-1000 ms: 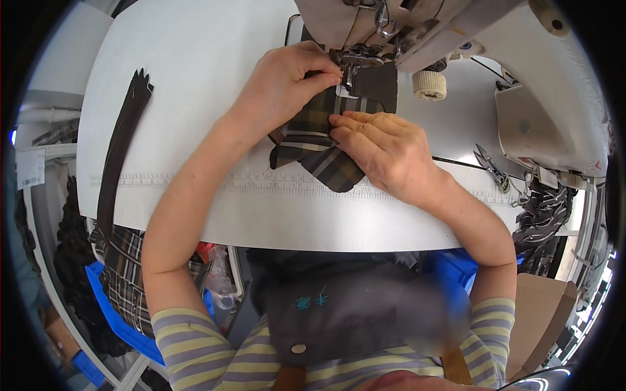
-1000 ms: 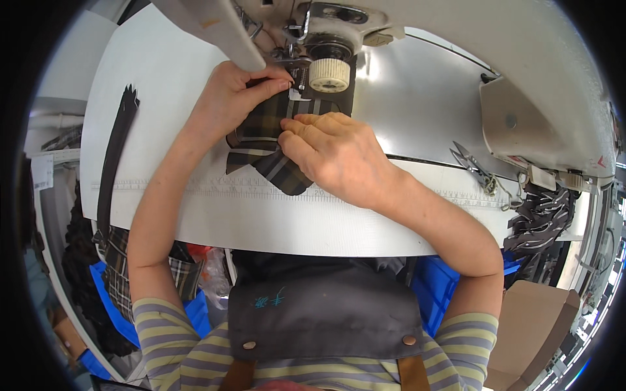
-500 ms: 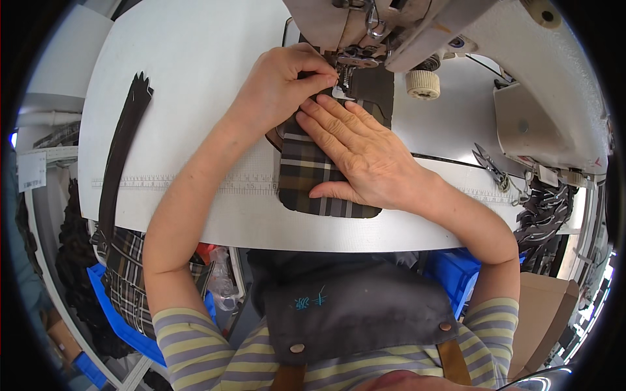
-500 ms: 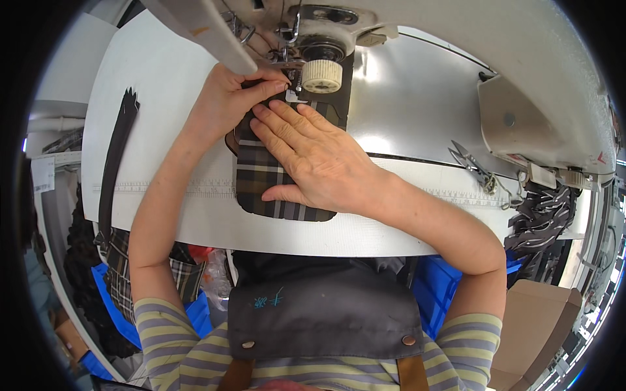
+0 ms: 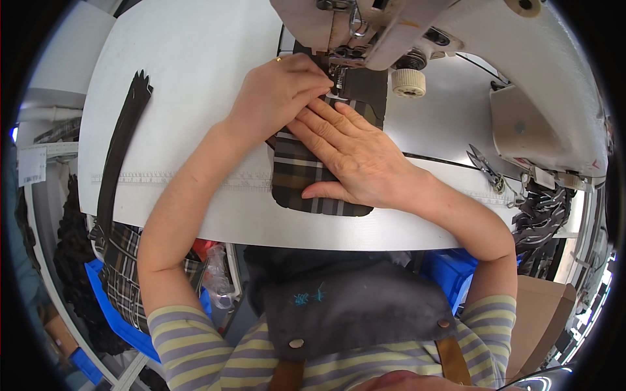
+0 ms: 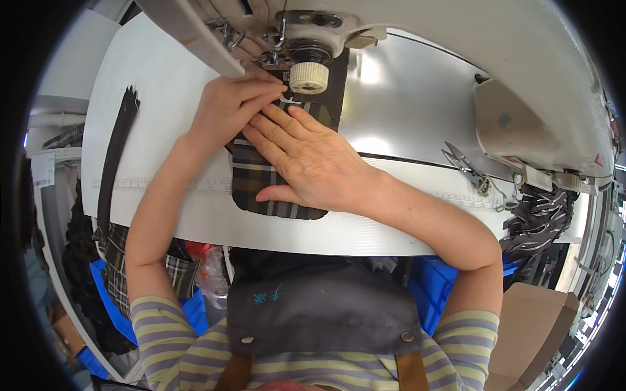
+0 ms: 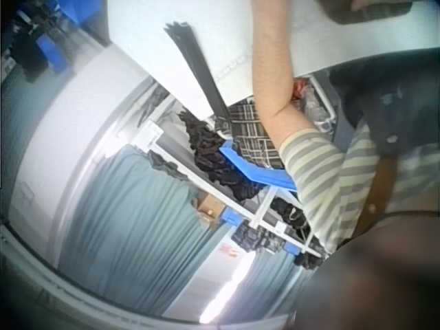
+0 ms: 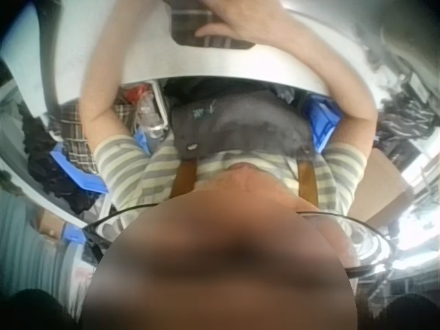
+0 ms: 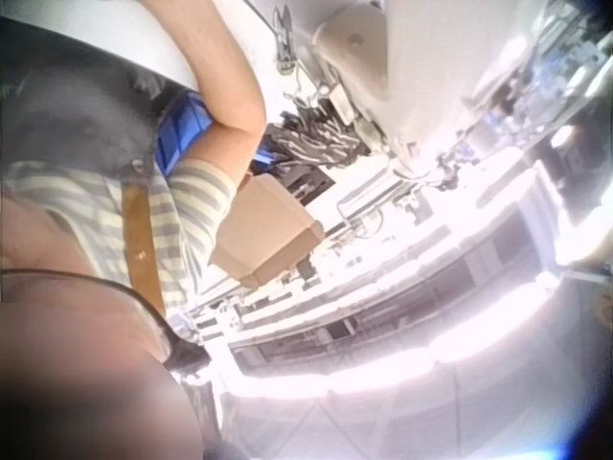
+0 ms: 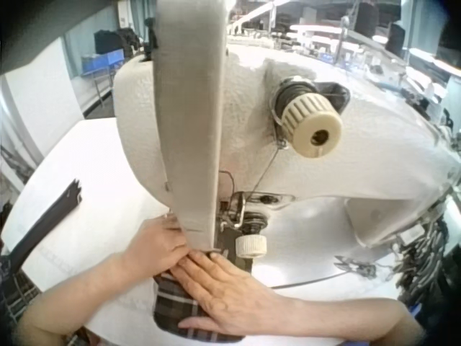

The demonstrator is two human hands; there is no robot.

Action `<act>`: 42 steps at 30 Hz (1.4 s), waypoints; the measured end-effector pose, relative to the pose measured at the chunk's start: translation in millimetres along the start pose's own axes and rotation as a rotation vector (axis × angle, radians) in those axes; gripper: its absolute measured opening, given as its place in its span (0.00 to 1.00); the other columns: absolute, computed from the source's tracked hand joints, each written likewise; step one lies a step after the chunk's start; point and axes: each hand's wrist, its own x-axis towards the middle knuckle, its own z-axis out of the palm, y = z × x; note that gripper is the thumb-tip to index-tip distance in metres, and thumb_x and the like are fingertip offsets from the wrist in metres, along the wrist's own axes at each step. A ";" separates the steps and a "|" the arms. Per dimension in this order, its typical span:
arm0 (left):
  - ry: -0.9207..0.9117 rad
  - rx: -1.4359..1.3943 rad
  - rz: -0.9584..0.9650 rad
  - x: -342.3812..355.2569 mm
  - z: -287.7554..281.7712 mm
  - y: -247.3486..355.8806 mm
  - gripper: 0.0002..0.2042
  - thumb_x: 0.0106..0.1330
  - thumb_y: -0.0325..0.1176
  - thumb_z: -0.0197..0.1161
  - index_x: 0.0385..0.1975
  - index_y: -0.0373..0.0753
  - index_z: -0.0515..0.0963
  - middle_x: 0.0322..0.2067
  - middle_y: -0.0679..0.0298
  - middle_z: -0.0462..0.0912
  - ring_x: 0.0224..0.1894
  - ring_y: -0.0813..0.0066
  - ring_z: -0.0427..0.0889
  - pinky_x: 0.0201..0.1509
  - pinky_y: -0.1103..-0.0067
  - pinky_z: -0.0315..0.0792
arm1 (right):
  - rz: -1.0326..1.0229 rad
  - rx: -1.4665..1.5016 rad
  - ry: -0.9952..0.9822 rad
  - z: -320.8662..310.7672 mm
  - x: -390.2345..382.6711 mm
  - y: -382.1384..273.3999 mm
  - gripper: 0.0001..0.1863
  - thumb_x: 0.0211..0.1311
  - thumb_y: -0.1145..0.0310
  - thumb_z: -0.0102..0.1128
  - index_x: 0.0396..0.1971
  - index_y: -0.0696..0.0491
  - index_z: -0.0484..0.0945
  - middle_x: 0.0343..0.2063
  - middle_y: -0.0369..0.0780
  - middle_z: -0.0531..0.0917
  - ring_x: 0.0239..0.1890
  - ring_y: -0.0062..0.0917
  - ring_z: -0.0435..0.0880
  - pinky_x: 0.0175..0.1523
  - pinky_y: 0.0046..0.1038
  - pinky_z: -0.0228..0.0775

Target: Sewing a zipper onto a plaid fabric pouch using an industrial sewing machine.

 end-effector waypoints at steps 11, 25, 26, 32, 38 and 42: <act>0.020 0.326 0.370 -11.9 -0.5 -0.7 0.15 0.52 0.21 0.64 0.41 0.40 0.83 0.41 0.65 0.83 0.37 0.68 0.83 0.40 0.76 0.78 | 0.142 -0.001 0.327 -20.0 -5.2 48.0 0.18 0.50 0.78 0.59 0.44 0.56 0.80 0.41 0.42 0.79 0.40 0.36 0.76 0.46 0.34 0.70; 0.063 0.260 0.332 -7.0 1.7 -2.5 0.13 0.50 0.20 0.59 0.34 0.40 0.83 0.34 0.69 0.81 0.39 0.68 0.80 0.41 0.75 0.78 | 0.132 -0.171 0.221 -17.5 -3.3 42.2 0.24 0.45 0.79 0.61 0.47 0.50 0.82 0.37 0.35 0.82 0.37 0.30 0.76 0.41 0.28 0.71; 0.085 0.253 0.330 -4.6 2.1 -4.2 0.12 0.50 0.20 0.59 0.34 0.40 0.83 0.34 0.69 0.81 0.39 0.68 0.80 0.41 0.75 0.78 | 0.127 -0.168 0.244 -17.2 -2.3 42.9 0.24 0.45 0.79 0.61 0.47 0.50 0.82 0.38 0.36 0.82 0.37 0.31 0.76 0.42 0.29 0.72; 0.058 0.294 0.355 -2.0 2.6 -10.1 0.13 0.50 0.19 0.59 0.35 0.39 0.84 0.36 0.66 0.83 0.40 0.67 0.81 0.42 0.74 0.79 | 0.125 -0.141 0.276 -17.4 0.0 46.9 0.23 0.47 0.80 0.60 0.47 0.50 0.82 0.42 0.38 0.82 0.42 0.34 0.77 0.46 0.31 0.72; 0.052 0.249 0.323 -2.9 2.1 -9.1 0.14 0.50 0.18 0.59 0.36 0.39 0.84 0.37 0.65 0.84 0.39 0.66 0.82 0.42 0.74 0.79 | 0.133 -0.128 0.303 -14.4 -0.7 48.9 0.19 0.47 0.78 0.61 0.42 0.51 0.83 0.38 0.38 0.81 0.41 0.34 0.77 0.45 0.32 0.73; 0.040 0.251 0.313 -2.4 3.1 -9.8 0.14 0.50 0.19 0.60 0.36 0.39 0.84 0.37 0.65 0.83 0.39 0.66 0.81 0.42 0.74 0.79 | 0.108 -0.153 0.335 -11.7 -0.8 49.6 0.16 0.47 0.76 0.62 0.39 0.52 0.83 0.38 0.38 0.81 0.40 0.33 0.77 0.45 0.30 0.73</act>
